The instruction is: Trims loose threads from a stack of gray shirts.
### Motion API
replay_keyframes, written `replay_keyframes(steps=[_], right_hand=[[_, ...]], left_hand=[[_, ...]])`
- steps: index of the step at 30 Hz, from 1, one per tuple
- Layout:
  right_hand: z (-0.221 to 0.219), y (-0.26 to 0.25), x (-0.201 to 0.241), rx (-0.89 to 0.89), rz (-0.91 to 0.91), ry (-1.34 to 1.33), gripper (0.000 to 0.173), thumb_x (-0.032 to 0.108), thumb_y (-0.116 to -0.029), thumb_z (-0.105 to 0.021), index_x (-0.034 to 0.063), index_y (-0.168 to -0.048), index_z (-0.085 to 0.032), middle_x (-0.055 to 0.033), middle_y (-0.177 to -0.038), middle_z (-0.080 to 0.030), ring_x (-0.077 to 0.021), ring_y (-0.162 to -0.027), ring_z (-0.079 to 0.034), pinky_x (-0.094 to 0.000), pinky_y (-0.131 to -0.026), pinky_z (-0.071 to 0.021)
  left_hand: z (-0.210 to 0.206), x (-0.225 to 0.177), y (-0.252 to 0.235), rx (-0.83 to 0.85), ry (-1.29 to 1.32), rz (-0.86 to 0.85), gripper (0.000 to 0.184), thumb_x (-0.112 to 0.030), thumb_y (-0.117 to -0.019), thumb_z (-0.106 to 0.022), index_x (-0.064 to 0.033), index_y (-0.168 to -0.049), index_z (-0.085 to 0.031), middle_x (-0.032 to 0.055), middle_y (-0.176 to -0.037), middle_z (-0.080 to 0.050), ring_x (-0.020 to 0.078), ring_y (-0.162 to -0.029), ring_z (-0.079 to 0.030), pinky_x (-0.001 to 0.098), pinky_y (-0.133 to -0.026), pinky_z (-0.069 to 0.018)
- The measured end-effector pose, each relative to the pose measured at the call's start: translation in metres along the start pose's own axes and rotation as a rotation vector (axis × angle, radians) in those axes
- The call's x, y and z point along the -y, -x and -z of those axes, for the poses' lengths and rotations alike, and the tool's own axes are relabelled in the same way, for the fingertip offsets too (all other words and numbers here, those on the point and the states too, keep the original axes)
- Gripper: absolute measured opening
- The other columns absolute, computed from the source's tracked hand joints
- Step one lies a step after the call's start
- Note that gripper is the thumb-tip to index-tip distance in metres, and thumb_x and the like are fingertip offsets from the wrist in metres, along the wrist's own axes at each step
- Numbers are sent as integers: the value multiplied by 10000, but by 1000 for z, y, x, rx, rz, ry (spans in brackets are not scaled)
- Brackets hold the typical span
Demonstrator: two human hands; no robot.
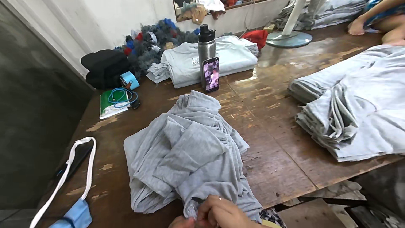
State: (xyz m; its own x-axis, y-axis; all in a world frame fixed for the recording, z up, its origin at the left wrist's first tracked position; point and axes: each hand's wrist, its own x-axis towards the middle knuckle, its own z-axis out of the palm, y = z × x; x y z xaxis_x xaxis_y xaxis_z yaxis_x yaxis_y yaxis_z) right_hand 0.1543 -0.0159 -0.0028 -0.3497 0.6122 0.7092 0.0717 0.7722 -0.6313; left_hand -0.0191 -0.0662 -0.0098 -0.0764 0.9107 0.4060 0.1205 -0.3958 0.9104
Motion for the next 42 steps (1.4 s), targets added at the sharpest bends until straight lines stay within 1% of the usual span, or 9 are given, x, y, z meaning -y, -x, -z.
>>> replay_keyframes(steps=[5, 10, 18, 22, 25, 28, 33, 38, 42], right_hand=[[18, 6, -3, 81, -174, 63, 133, 140, -928, -638, 16, -959, -599, -129, -889, -643, -202, -820, -643, -312, -752, -552], [42, 17, -1, 129, -324, -98, 433, 474, -1046, -541, 48, -967, -550, -52, -778, -537, -79, -683, -537, -223, -618, -479], [36, 10, -3, 106, -277, 192, 473, 511, -1045, -514, 46, -981, -575, -60, -789, -563, -114, -663, -550, -259, -588, -497], [15, 0, -24, 92, -176, 541, 232, 292, -912, -679, 72, -946, -615, -119, -951, -640, -222, -802, -656, -338, -648, -569], [29, -3, -29, 46, -159, 392, 161, 107, -841, -645, 34, -974, -590, -137, -1026, -610, -158, -788, -617, -238, -641, -541], [52, 2, -23, -40, -91, 44, 158, 102, -898, -589, 86, -984, -457, -82, -1122, -603, -66, -923, -610, -164, -776, -516], [60, 16, -16, 206, -254, 287, 154, 166, -899, -566, 50, -989, -613, -80, -838, -641, -185, -744, -638, -336, -671, -547], [46, 21, -18, 373, -201, 472, 517, 560, -1039, -459, 77, -922, -601, -123, -924, -623, -277, -857, -652, -394, -685, -555], [44, 21, -20, 435, -154, 536, 557, 602, -1039, -402, 106, -894, -610, -109, -928, -616, -291, -873, -648, -404, -657, -554]], left_hand=[[-2, -13, -1, -20, 67, 78, 199, -160, -1024, -609, -287, -1124, -725, -210, -1120, -702, -71, -1023, -649, 149, -893, -552], [2, -10, 1, 41, 237, 127, 156, -246, -1048, -571, -258, -1155, -685, -110, -1200, -702, 23, -1091, -664, 224, -927, -563], [-8, -15, 1, -68, 281, 176, 327, -140, -979, -668, -246, -1272, -569, -134, -1153, -721, 1, -1030, -688, 203, -898, -578], [-7, -13, 1, -103, 225, 207, 282, -85, -964, -677, -277, -1168, -644, -153, -1058, -734, -19, -885, -700, 186, -785, -598], [1, -8, 2, -53, 171, 136, 253, -115, -964, -688, -314, -1117, -721, -177, -1065, -717, -47, -891, -679, 155, -769, -587], [14, -1, 3, 27, 70, 16, 251, -59, -920, -731, -254, -1078, -745, -148, -1073, -728, -20, -999, -678, 181, -865, -579], [26, 9, 2, 209, -76, -2, 118, -37, -878, -759, -122, -954, -729, -72, -1017, -748, 1, -1004, -687, 203, -887, -581], [30, 4, -2, 273, 95, 187, 161, -66, -943, -705, -198, -1035, -716, -109, -1069, -753, -1, -992, -706, 215, -862, -599], [24, -1, -3, 195, 163, 291, 160, -80, -966, -673, -234, -1009, -663, -102, -1039, -733, 6, -938, -689, 194, -800, -580]])
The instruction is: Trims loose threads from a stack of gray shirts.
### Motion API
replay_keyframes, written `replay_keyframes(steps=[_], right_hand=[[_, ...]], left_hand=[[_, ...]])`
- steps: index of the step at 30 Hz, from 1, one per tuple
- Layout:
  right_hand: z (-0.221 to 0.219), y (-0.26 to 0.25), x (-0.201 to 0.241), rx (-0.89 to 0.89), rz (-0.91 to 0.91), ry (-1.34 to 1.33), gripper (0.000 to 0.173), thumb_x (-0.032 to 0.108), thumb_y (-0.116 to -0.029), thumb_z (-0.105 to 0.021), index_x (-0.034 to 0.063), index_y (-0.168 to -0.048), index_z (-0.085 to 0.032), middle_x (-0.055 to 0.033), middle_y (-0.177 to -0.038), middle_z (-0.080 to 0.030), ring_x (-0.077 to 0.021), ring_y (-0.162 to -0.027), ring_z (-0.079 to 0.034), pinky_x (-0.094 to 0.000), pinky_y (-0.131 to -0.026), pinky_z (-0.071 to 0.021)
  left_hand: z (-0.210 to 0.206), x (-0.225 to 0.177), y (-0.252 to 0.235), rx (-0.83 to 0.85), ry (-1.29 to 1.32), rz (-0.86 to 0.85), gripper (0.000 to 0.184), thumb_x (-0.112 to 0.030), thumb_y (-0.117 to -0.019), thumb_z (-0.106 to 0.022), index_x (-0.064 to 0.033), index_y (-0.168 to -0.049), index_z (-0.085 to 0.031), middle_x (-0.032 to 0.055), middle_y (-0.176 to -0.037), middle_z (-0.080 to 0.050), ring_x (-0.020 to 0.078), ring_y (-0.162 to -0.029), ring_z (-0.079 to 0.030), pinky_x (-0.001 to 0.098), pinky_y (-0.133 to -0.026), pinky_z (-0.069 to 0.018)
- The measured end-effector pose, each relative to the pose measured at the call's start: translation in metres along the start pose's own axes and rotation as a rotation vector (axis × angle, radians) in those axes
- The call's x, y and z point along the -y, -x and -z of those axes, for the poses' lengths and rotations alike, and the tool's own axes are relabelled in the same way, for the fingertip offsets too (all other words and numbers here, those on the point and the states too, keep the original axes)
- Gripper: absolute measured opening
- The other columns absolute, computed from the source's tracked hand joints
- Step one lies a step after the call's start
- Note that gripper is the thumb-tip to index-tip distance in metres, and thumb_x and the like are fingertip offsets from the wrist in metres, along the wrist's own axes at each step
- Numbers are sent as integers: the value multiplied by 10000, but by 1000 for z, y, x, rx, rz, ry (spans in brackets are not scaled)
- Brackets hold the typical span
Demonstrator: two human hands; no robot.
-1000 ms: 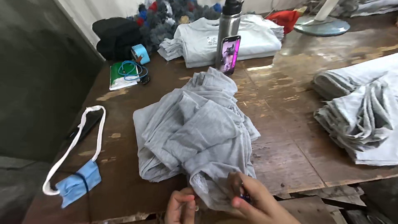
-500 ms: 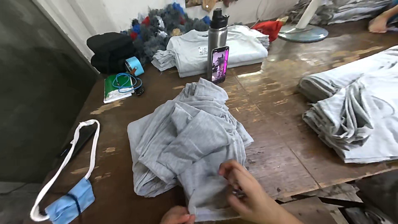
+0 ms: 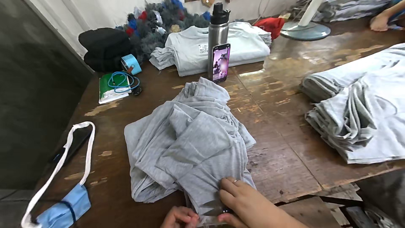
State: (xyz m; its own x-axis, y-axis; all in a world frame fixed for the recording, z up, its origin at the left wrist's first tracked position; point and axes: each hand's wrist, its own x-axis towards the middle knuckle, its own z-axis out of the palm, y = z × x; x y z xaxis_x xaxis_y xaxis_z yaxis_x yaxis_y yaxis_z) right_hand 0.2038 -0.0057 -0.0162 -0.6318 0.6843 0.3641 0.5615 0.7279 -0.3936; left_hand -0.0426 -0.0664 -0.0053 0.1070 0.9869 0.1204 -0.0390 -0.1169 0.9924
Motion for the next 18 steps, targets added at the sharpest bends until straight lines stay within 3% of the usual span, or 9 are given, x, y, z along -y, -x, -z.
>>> replay_keyframes(steps=[5, 10, 15, 18], right_hand=[[-3, -1, 3, 8, -2, 57, 591, 616, -1046, -341, 124, -871, -618, -100, -931, -615, -291, -876, -644, -411, -643, -547], [-7, -4, 4, -8, 12, 108, 557, 549, -1067, -344, 150, -809, -636, -60, -916, -628, -254, -863, -643, -387, -632, -538], [-2, -3, 2, 34, 37, 73, 586, 594, -1057, -323, 139, -867, -639, -78, -940, -620, -274, -889, -639, -401, -648, -532], [-5, -3, 4, 10, 30, 100, 573, 579, -1060, -333, 155, -843, -651, -65, -929, -630, -261, -881, -645, -395, -643, -535]], left_hand=[[-12, 2, 2, -43, -66, -94, 121, -114, -1014, -613, -228, -1052, -598, -112, -1049, -692, -29, -950, -649, 151, -789, -547], [-12, 4, 3, -11, -72, -147, 120, -121, -1010, -629, -225, -1069, -620, -112, -1074, -691, -46, -942, -644, 122, -755, -535], [-13, 3, 2, -75, -94, -166, 110, -140, -1010, -633, -234, -1064, -624, -121, -1073, -702, -34, -949, -659, 135, -784, -550], [-13, 4, 2, -63, -83, -169, 121, -125, -1006, -638, -229, -1068, -631, -118, -1072, -700, -40, -944, -655, 128, -776, -546]])
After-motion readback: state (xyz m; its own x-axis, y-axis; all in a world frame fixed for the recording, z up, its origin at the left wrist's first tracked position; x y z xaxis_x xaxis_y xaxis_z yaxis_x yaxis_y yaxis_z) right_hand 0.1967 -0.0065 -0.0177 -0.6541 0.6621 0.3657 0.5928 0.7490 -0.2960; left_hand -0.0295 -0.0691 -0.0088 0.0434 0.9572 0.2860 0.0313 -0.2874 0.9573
